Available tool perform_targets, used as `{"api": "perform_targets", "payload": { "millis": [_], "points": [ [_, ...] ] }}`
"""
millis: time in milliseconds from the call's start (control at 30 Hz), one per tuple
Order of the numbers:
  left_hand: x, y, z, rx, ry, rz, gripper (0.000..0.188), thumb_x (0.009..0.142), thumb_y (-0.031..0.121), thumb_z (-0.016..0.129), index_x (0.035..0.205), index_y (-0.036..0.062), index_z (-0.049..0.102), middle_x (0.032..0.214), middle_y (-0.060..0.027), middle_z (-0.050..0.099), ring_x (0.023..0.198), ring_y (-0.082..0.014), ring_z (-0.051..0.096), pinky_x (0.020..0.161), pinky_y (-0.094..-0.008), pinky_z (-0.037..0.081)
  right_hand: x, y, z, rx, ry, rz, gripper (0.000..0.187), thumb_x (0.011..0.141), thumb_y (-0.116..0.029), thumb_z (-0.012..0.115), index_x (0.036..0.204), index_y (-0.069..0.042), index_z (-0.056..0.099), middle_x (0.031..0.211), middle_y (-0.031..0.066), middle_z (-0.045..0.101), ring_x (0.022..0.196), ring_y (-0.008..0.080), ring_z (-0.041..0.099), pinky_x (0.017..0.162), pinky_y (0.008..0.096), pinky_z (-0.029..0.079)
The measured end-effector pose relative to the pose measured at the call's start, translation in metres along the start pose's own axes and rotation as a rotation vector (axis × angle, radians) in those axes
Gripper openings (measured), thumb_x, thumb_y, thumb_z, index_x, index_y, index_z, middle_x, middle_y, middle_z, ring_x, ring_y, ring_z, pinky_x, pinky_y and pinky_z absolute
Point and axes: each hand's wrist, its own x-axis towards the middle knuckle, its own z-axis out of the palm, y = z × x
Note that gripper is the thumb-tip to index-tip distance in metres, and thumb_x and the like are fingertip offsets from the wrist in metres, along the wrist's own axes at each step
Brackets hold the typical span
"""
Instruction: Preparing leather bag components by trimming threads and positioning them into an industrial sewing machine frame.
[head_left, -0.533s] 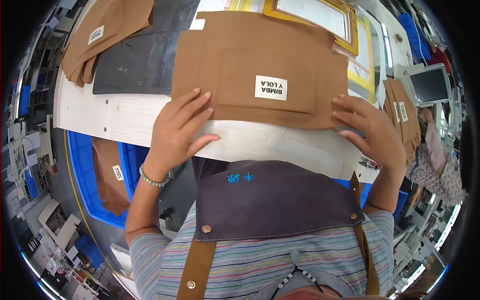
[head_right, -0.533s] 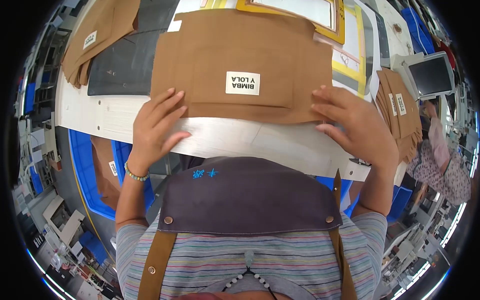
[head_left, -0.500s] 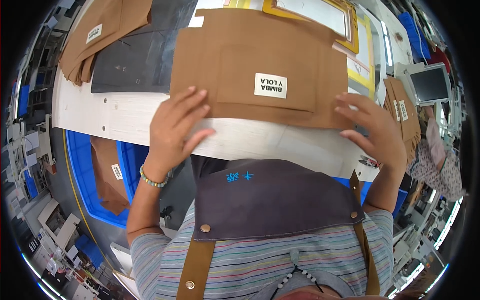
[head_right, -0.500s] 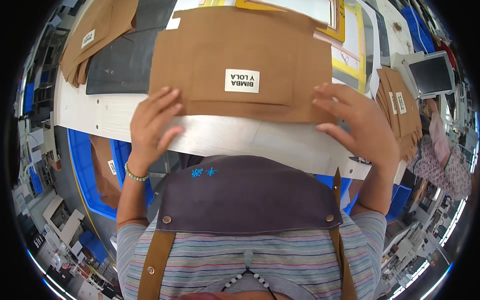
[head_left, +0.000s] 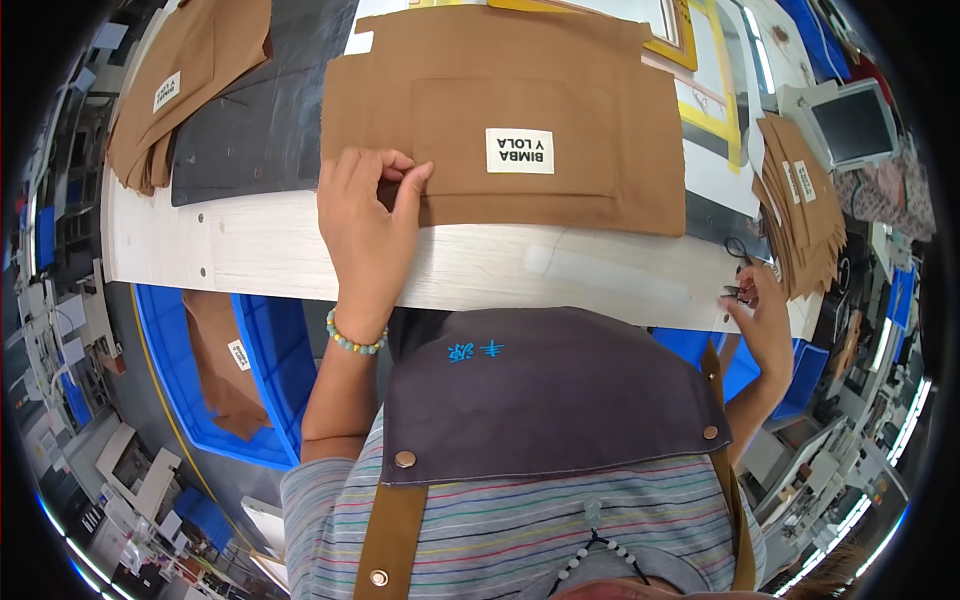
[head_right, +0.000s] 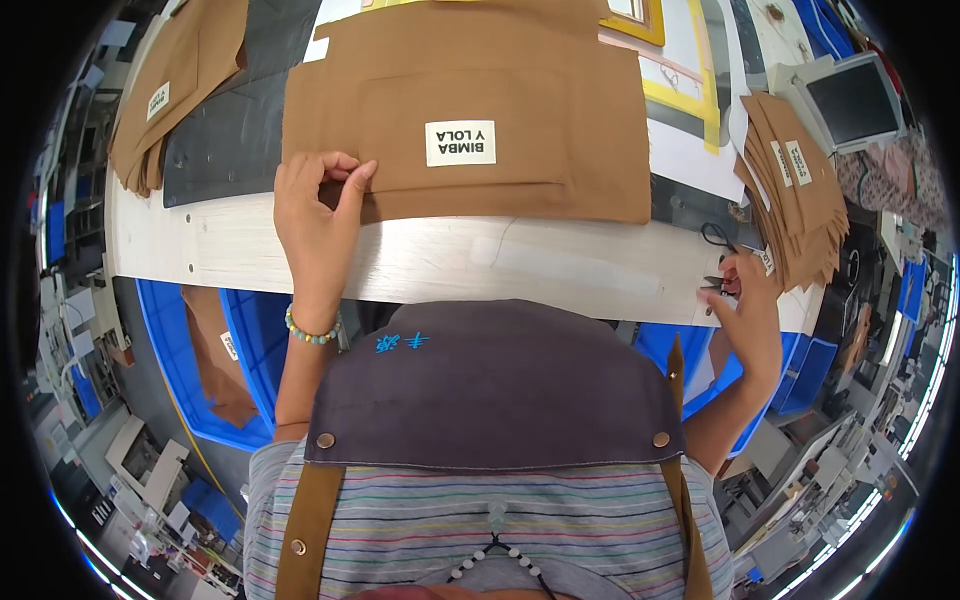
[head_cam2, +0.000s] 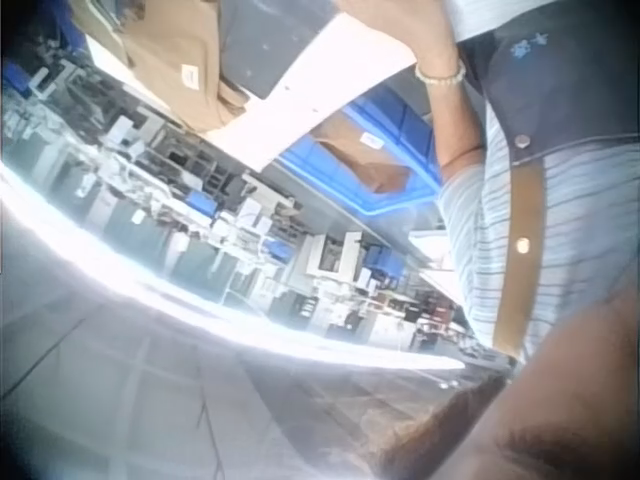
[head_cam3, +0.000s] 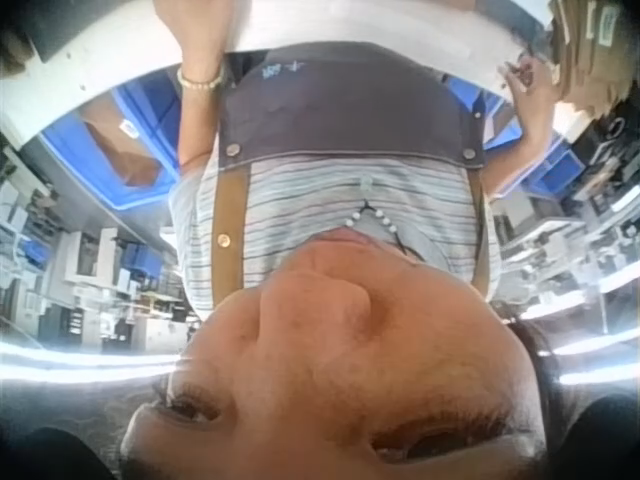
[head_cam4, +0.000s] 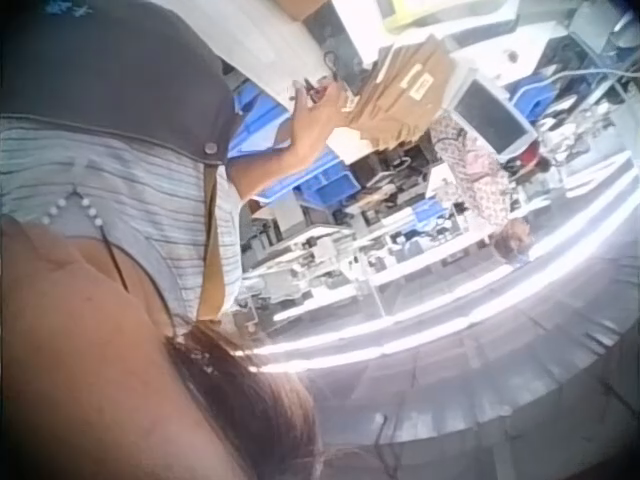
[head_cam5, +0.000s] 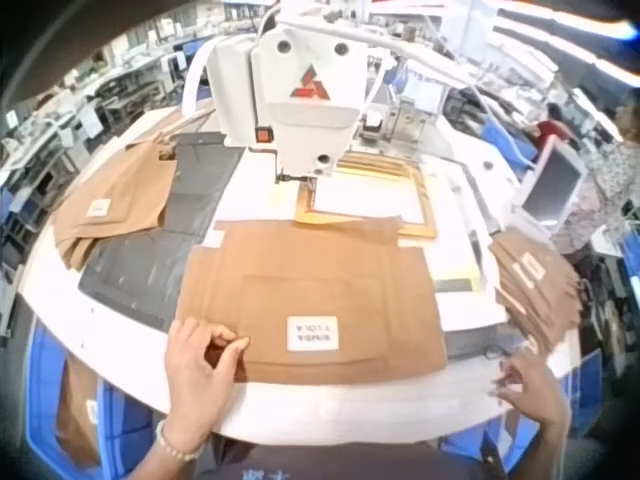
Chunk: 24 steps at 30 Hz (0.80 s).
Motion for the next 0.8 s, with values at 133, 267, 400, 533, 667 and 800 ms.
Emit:
{"api": "perform_targets", "payload": {
  "millis": [133,267,400,533,667,800],
  "points": [
    [0.001,0.000,-0.002,0.006,-0.019,-0.027,0.014,0.090,0.012,0.081,0.087,0.0035,0.070,0.082,-0.0040,0.064,0.082,-0.0216,0.056,0.074,-0.0350,0.046,0.002,0.013,0.016,0.251,0.046,0.089,0.015,0.087,-0.007,0.074,0.093,0.000,0.062,0.092,0.0039,0.058,0.079,0.0141,0.054,0.072,0.0292,0.043],
    [-0.002,-0.003,0.001,0.051,0.013,0.030,0.011,0.090,0.009,0.077,0.088,0.0041,0.068,0.083,-0.0058,0.062,0.082,-0.0256,0.056,0.075,-0.0389,0.045,0.006,0.008,0.011,0.186,0.052,0.005,0.015,0.088,-0.008,0.073,0.088,0.002,0.062,0.088,0.0048,0.058,0.080,0.0148,0.055,0.074,0.0292,0.044],
    [-0.005,-0.005,0.001,0.064,0.037,0.034,0.010,0.090,0.008,0.077,0.091,0.0036,0.067,0.086,-0.0068,0.062,0.083,-0.0262,0.056,0.075,-0.0386,0.045,0.013,0.007,0.000,0.294,-0.036,0.016,0.015,0.092,-0.010,0.071,0.089,0.002,0.062,0.088,0.0078,0.064,0.085,0.0177,0.059,0.082,0.0302,0.047],
    [-0.005,-0.006,0.000,-0.025,0.076,-0.033,0.011,0.090,0.008,0.078,0.091,0.0041,0.068,0.087,-0.0066,0.062,0.085,-0.0263,0.056,0.076,-0.0387,0.046,0.025,-0.002,-0.005,0.749,0.055,-0.116,0.017,0.102,-0.015,0.065,0.097,0.000,0.058,0.088,0.0115,0.068,0.083,0.0193,0.065,0.084,0.0328,0.052],
    [0.012,-0.001,0.004,0.055,0.088,0.083,0.013,0.090,0.011,0.079,0.093,0.0040,0.069,0.088,-0.0059,0.065,0.087,-0.0249,0.058,0.079,-0.0370,0.048,0.061,-0.053,-0.007,1.153,0.209,-0.422,0.020,0.110,-0.024,0.056,0.105,-0.005,0.050,0.071,0.0094,0.061,0.059,0.0159,0.060,0.064,0.0303,0.057],
    [0.020,-0.006,0.008,0.047,-0.002,0.019,0.012,0.090,0.012,0.078,0.092,0.0050,0.069,0.088,-0.0059,0.065,0.086,-0.0266,0.057,0.077,-0.0397,0.047,0.090,-0.142,-0.007,1.048,-0.173,-0.443,0.016,0.110,-0.020,0.054,0.105,-0.005,0.055,0.067,0.0011,0.055,0.044,0.0025,0.042,0.039,0.0183,0.031]
  ]
}}
